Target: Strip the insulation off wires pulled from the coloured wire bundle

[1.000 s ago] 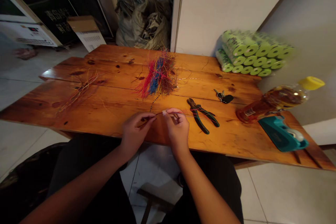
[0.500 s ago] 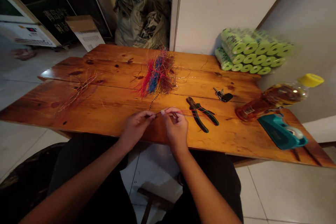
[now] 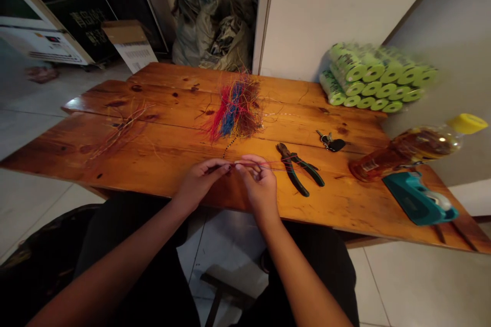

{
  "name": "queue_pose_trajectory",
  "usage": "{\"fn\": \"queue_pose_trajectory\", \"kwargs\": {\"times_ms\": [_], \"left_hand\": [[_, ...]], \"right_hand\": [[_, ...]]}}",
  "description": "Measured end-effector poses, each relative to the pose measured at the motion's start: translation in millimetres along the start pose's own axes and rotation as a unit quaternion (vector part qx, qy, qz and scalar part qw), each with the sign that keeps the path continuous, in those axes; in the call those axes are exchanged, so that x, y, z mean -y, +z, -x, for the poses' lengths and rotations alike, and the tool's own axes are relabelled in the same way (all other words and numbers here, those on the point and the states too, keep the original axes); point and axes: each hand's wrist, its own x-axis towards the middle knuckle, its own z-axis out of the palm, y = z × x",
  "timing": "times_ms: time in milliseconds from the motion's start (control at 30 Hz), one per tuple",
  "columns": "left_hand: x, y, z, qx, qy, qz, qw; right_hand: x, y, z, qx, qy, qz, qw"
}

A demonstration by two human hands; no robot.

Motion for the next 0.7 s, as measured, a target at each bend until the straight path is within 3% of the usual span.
{"fn": "queue_pose_trajectory", "kwargs": {"times_ms": [167, 433, 700], "left_hand": [[2.3, -1.7, -1.4, -0.044, -0.053, 0.104, 0.992], [2.0, -3.5, 1.1, -0.015, -0.076, 0.119, 0.99], [-3.5, -3.5, -2.7, -0.003, 0.015, -0.002, 1.0]], "right_hand": [[-0.5, -3.9, -3.2, 0.021, 0.022, 0.015, 0.999], [1.1, -4.4, -4.0, 0.067, 0.033, 0.075, 0.994], [2.8, -6.0, -3.6, 0.067, 0.007, 0.117, 0.991]]}}
